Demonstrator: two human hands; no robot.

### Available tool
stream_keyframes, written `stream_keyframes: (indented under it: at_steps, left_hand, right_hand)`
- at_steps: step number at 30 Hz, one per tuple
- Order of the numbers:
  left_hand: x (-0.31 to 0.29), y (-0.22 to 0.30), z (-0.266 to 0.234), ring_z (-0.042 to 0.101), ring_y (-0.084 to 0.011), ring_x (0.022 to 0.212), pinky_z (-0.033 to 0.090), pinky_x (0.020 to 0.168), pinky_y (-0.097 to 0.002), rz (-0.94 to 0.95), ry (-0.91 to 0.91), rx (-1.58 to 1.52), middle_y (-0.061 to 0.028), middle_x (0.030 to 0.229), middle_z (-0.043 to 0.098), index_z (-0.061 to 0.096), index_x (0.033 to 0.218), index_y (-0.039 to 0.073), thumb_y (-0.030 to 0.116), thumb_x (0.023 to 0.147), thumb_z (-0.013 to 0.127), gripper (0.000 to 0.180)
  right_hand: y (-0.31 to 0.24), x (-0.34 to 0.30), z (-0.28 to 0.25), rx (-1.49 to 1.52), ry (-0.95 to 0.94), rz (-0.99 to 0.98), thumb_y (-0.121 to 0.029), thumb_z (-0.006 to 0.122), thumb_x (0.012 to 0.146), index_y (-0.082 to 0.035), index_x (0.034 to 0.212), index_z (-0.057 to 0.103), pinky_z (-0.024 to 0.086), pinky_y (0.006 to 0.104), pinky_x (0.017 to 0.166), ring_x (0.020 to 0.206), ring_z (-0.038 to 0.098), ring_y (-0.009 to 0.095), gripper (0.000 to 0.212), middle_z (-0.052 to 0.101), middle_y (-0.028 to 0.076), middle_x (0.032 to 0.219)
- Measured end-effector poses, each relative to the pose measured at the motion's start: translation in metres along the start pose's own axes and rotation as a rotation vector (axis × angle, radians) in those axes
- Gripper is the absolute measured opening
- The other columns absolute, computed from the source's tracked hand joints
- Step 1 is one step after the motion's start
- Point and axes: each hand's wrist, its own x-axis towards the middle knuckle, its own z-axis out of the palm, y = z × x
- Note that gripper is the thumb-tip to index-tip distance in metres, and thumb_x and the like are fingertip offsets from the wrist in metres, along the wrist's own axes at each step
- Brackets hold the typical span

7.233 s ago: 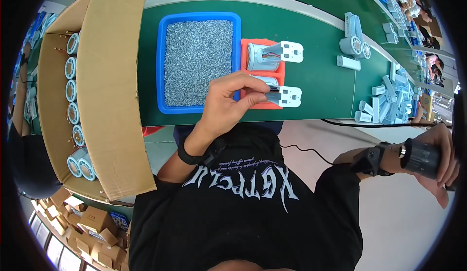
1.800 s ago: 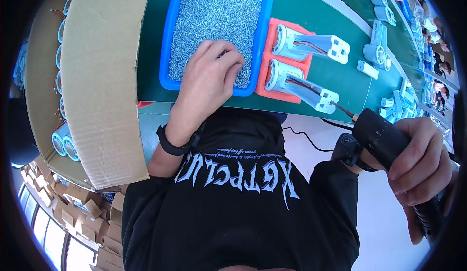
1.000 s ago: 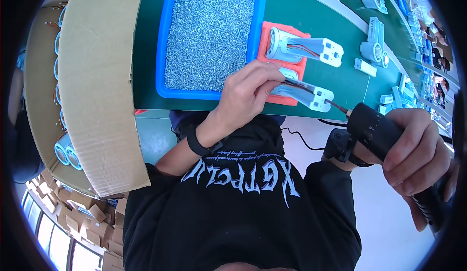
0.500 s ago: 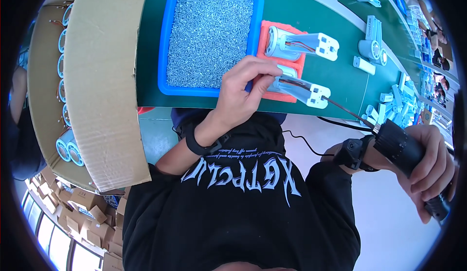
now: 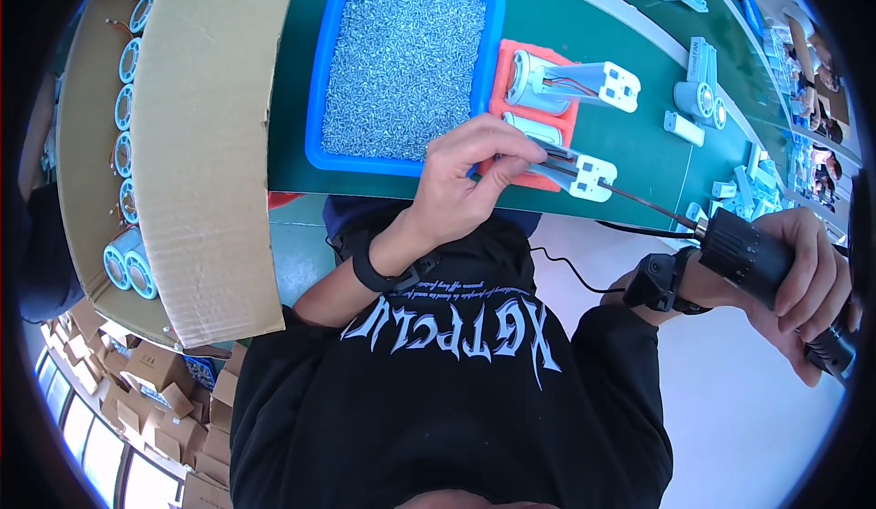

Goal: The person places fan motors into a holder, fits plastic housings over them, and secures the components by picking screws from a tray and driving them in with a power screwdriver.

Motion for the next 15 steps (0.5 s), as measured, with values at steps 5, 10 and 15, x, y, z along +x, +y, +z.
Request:
stream_keyframes:
  at_steps: [5,10,15]
  left_hand:
    - [0.002,0.008,-0.003,0.064,-0.0183,0.080,0.049,0.071,-0.0272,-0.102,-0.078,0.038,-0.0101,0.086,0.067,0.069,0.088,-0.001,-0.005,0.078,0.065,0.011]
    - [0.005,0.007,0.000,0.064,-0.0219,0.070,0.050,0.067,-0.0299,0.025,-0.056,0.125,-0.0079,0.080,0.066,0.069,0.086,0.002,-0.003,0.073,0.068,0.014]
    - [0.018,0.023,-0.022,0.061,-0.0252,0.077,0.049,0.071,-0.0342,0.259,-0.021,0.537,-0.0058,0.082,0.064,0.069,0.083,0.005,0.002,0.068,0.072,0.015]
  right_hand:
    - [0.005,0.004,-0.001,0.010,0.070,-0.094,-0.056,0.075,0.068,-0.015,0.085,0.059,0.056,0.0200,0.050,0.046,0.061,0.009,0.047,0.063,-0.005,0.060]
    - [0.002,0.004,-0.004,0.006,-0.052,0.008,-0.053,0.074,0.070,-0.012,0.088,0.060,0.058,0.0223,0.054,0.051,0.063,0.011,0.046,0.063,0.000,0.066]
    - [0.017,0.021,0.003,-0.003,-0.355,0.204,-0.035,0.078,0.073,-0.005,0.078,0.060,0.059,0.0269,0.056,0.057,0.064,0.015,0.035,0.063,0.006,0.071]
